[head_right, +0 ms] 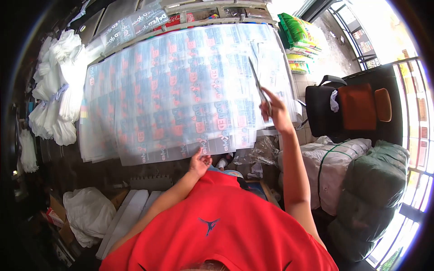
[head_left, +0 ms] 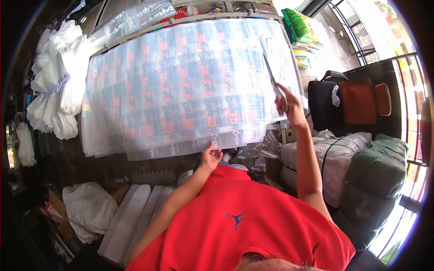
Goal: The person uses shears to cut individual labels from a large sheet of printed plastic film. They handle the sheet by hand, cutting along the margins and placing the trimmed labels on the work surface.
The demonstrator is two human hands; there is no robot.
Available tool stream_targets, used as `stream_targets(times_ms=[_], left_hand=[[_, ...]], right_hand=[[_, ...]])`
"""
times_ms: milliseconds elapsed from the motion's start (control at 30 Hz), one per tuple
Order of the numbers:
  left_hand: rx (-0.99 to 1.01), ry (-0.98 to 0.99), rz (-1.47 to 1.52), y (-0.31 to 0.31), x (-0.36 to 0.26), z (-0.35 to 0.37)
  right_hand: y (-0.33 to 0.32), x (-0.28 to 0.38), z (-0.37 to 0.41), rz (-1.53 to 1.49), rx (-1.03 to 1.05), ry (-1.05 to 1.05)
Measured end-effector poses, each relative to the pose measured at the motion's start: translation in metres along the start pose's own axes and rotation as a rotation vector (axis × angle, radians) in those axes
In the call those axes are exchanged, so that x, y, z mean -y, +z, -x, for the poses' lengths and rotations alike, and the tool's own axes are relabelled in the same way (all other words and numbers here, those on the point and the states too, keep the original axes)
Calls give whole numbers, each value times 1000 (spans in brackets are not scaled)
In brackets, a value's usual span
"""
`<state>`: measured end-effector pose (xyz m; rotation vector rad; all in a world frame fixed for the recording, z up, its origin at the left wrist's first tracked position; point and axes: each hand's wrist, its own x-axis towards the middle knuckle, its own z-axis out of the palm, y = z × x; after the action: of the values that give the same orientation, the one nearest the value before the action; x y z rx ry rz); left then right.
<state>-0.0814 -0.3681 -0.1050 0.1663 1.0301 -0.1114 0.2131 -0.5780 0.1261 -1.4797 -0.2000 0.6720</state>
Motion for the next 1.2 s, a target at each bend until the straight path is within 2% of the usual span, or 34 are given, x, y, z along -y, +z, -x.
stream_targets(times_ms=[67,167,267,300,333,400,533,633,700,767,900,1200], left_hand=[[44,26,-75,-7,-15,0],[93,121,-139,26,-30,7],[99,236,-195,58,-41,7],[88,274,-212,67,-42,8],[77,312,-231,72,-43,7],[71,329,-264,79,-43,10],[72,344,-258,91,-35,21],[94,316,-266,95,-25,27],[105,280,-300,96,-17,27],[83,255,-320,94,-10,24],[57,230,-341,91,-2,20],[14,155,-242,76,11,14]], right_hand=[[-10,-10,52,23,-9,64],[-15,-42,118,-85,52,159],[-6,-67,163,-42,229,229],[1,-70,174,-53,267,312],[6,-79,182,-132,292,394],[16,-87,192,21,340,457],[29,-102,193,140,440,385],[36,-101,192,108,490,415],[41,-113,192,74,493,418],[49,-128,189,-46,382,408],[67,-142,180,-158,297,371],[80,-170,176,-188,204,397]])
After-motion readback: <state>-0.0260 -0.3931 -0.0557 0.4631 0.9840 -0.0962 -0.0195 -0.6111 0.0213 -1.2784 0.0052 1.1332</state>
